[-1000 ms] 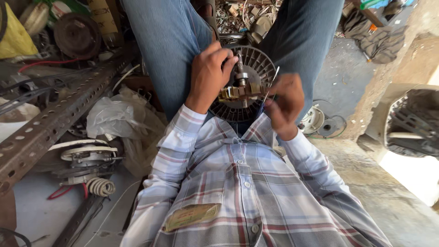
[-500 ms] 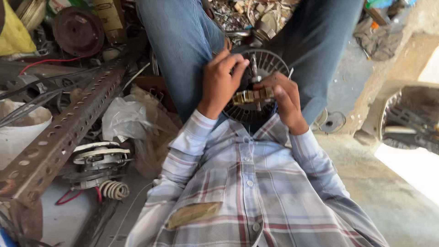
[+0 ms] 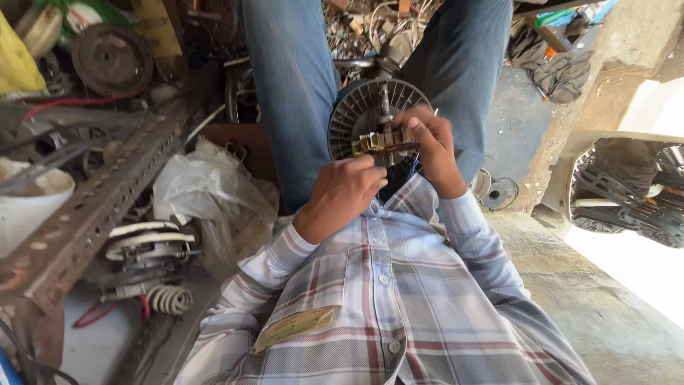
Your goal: The person manipulates a ceiling fan motor stator by hand, adjusting wires and the central shaft while seated in a workshop environment.
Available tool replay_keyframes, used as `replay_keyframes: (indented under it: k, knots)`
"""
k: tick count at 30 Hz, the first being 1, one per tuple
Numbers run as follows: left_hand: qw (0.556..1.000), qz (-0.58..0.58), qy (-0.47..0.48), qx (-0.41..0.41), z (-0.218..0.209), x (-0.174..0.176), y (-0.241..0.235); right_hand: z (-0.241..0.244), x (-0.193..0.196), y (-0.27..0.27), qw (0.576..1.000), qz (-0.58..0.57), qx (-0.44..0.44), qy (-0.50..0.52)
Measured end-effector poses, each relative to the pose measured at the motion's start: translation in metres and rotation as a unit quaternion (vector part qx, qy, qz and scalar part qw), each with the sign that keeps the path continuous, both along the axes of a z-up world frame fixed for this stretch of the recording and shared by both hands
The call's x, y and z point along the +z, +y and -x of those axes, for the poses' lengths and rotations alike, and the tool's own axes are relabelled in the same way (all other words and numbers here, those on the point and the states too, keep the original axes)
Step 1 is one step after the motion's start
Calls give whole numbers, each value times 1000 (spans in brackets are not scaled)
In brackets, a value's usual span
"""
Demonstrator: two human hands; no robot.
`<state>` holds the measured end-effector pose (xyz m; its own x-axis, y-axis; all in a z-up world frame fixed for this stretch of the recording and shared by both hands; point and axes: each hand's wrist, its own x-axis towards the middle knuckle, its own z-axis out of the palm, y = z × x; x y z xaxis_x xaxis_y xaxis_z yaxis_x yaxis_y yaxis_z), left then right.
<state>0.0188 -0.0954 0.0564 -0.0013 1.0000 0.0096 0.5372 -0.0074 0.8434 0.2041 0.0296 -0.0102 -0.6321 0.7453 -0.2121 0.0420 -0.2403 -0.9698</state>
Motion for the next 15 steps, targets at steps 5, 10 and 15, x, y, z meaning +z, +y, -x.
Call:
replay_keyframes:
  k: [5,10,15]
  knots:
    - [996,-12,86,-30,-6,1,-3,-5,32,-37,850,-511,-16,-127]
    - [985,-72,147,-53,0,34,10,-13,28,-47,887,-439,-9,-142]
    - [978,-121,147,-85,3,57,50,-15,20,-58,941,-290,-129,-114]
